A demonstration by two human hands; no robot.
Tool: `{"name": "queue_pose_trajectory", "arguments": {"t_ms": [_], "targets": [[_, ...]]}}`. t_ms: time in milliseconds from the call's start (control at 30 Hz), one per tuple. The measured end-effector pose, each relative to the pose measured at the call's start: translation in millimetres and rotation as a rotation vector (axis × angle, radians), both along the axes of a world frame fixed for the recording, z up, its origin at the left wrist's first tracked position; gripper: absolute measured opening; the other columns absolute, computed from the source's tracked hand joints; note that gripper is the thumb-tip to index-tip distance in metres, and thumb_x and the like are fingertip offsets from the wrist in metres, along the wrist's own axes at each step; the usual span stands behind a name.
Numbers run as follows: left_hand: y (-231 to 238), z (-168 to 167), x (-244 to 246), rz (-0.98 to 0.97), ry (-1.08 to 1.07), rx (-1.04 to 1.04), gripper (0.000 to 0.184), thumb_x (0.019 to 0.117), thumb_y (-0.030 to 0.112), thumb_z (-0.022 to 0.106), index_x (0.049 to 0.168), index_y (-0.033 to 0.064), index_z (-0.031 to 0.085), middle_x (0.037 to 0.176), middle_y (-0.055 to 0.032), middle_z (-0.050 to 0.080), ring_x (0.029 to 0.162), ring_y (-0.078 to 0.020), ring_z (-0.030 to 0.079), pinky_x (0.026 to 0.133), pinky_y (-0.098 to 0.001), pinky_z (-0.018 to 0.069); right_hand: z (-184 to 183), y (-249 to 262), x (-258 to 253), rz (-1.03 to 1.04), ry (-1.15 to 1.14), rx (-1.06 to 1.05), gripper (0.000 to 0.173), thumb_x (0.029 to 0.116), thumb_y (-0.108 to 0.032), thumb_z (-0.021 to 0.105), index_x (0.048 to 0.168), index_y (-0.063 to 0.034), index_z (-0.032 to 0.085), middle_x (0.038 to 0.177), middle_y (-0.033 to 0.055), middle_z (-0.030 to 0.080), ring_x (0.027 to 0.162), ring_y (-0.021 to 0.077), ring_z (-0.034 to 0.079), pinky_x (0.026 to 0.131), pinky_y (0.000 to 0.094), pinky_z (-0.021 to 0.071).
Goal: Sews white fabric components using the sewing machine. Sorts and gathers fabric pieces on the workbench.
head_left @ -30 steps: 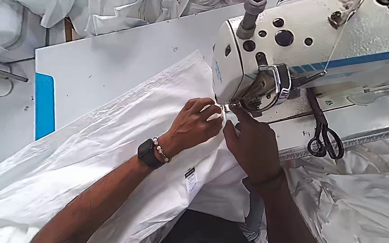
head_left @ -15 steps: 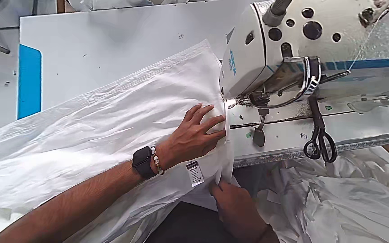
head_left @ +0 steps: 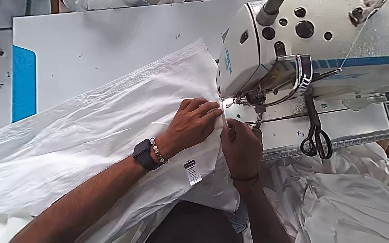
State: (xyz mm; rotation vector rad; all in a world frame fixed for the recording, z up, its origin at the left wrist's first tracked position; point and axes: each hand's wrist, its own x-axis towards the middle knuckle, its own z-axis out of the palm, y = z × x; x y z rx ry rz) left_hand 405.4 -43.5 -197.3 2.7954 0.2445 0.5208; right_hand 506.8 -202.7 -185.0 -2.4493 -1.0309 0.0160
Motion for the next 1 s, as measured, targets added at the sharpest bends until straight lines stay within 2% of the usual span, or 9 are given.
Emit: {"name": "queue_pose_trajectory", "arguments": {"t_ms": [167, 267, 467, 600, 667, 733, 800, 900, 1000], "targets": [[-0.9, -1.8, -2.9, 0.055, 0.103, 0.101, 0.047, 0.1020, 0.037, 0.044, 0.145, 0.0290, 0.061, 0.148, 0.0014, 0.057, 0.129, -0.0247, 0.050, 0.106, -0.0463, 0.0334, -4.2, -4.7, -2.7, 0.055, -0.090, 0.054, 0.027, 0.0953, -0.018, 0.061, 0.116, -0.0120, 0.078, 0.076, 0.0035, 0.067, 0.059, 0.0160, 0.061, 0.049, 0.0328, 0.0483], [-1.2, -2.7, -3.5, 0.042, 0.072, 0.105, 0.045, 0.1023, 0.039, 0.046, 0.142, 0.0267, 0.063, 0.146, 0.0002, 0.059, 0.129, -0.0247, 0.052, 0.106, -0.0461, 0.0353, -6.6, -10.0, -4.6, 0.116, -0.171, 0.026, 0.028, 0.0984, -0.018, 0.059, 0.117, -0.0115, 0.078, 0.075, 0.0036, 0.066, 0.062, 0.0167, 0.063, 0.050, 0.0306, 0.0490], [15.3, 1.0, 6.9, -0.017, 0.020, 0.109, 0.037, 0.1011, 0.033, 0.052, 0.133, 0.0306, 0.070, 0.135, -0.0046, 0.065, 0.123, -0.0281, 0.055, 0.104, -0.0478, 0.0385, -6.0, 5.6, 6.5, 0.181, -0.219, -0.089, 0.032, 0.0999, -0.018, 0.056, 0.124, -0.0088, 0.074, 0.078, 0.0065, 0.063, 0.065, 0.0206, 0.063, 0.052, 0.0335, 0.0498], [19.7, 5.5, 8.9, -0.062, 0.026, 0.137, 0.037, 0.1016, 0.030, 0.051, 0.133, 0.0286, 0.071, 0.134, -0.0063, 0.064, 0.124, -0.0303, 0.054, 0.104, -0.0488, 0.0382, -3.7, 1.6, 12.5, 0.220, -0.184, -0.086, 0.036, 0.1021, -0.024, 0.053, 0.132, -0.0150, 0.071, 0.090, 0.0077, 0.064, 0.080, 0.0223, 0.065, 0.061, 0.0348, 0.0527], [8.3, 7.4, 4.6, -0.120, 0.051, 0.119, 0.039, 0.1021, 0.029, 0.048, 0.135, 0.0254, 0.069, 0.143, -0.0027, 0.062, 0.132, -0.0278, 0.053, 0.109, -0.0475, 0.0384, 4.5, -15.1, 6.5, 0.228, -0.107, 0.040, 0.029, 0.1002, -0.030, 0.059, 0.118, -0.0172, 0.077, 0.097, 0.0060, 0.067, 0.089, 0.0212, 0.064, 0.071, 0.0342, 0.0537], [-7.3, 3.0, -3.0, -0.159, 0.058, 0.040, 0.040, 0.1032, 0.028, 0.045, 0.136, 0.0221, 0.068, 0.148, 0.0001, 0.059, 0.139, -0.0259, 0.050, 0.115, -0.0468, 0.0376, 7.6, -43.4, -13.4, 0.238, -0.072, 0.157, 0.028, 0.0982, -0.036, 0.063, 0.106, -0.0156, 0.080, 0.093, 0.0051, 0.070, 0.085, 0.0200, 0.065, 0.070, 0.0344, 0.0531], [-12.7, -1.5, -10.1, -0.161, 0.052, 0.014, 0.040, 0.1046, 0.027, 0.045, 0.136, 0.0234, 0.069, 0.150, 0.0027, 0.058, 0.144, -0.0253, 0.046, 0.119, -0.0470, 0.0352, -0.6, -74.9, -37.0, 0.313, -0.024, 0.128, 0.035, 0.0974, -0.046, 0.063, 0.107, -0.0158, 0.078, 0.092, 0.0025, 0.072, 0.084, 0.0174, 0.066, 0.069, 0.0338, 0.0530], [-12.8, -4.6, -13.4, -0.166, 0.037, 0.014, 0.039, 0.1041, 0.027, 0.046, 0.134, 0.0254, 0.070, 0.147, 0.0049, 0.060, 0.145, -0.0247, 0.045, 0.120, -0.0477, 0.0337, -21.8, -118.1, -50.5, 0.278, -0.126, 0.099, 0.021, 0.0956, -0.028, 0.059, 0.095, -0.0146, 0.075, 0.075, -0.0003, 0.065, 0.067, 0.0153, 0.062, 0.057, 0.0309, 0.0482], [-13.4, -3.5, -11.7, -0.147, 0.015, 0.037, 0.037, 0.1034, 0.028, 0.048, 0.132, 0.0246, 0.071, 0.145, 0.0040, 0.062, 0.142, -0.0251, 0.048, 0.118, -0.0475, 0.0360, -9.7, -139.1, -29.7, 0.096, -0.263, 0.124, 0.016, 0.0946, -0.019, 0.060, 0.083, -0.0119, 0.067, 0.063, 0.0025, 0.057, 0.054, 0.0167, 0.057, 0.047, 0.0309, 0.0441]]}}
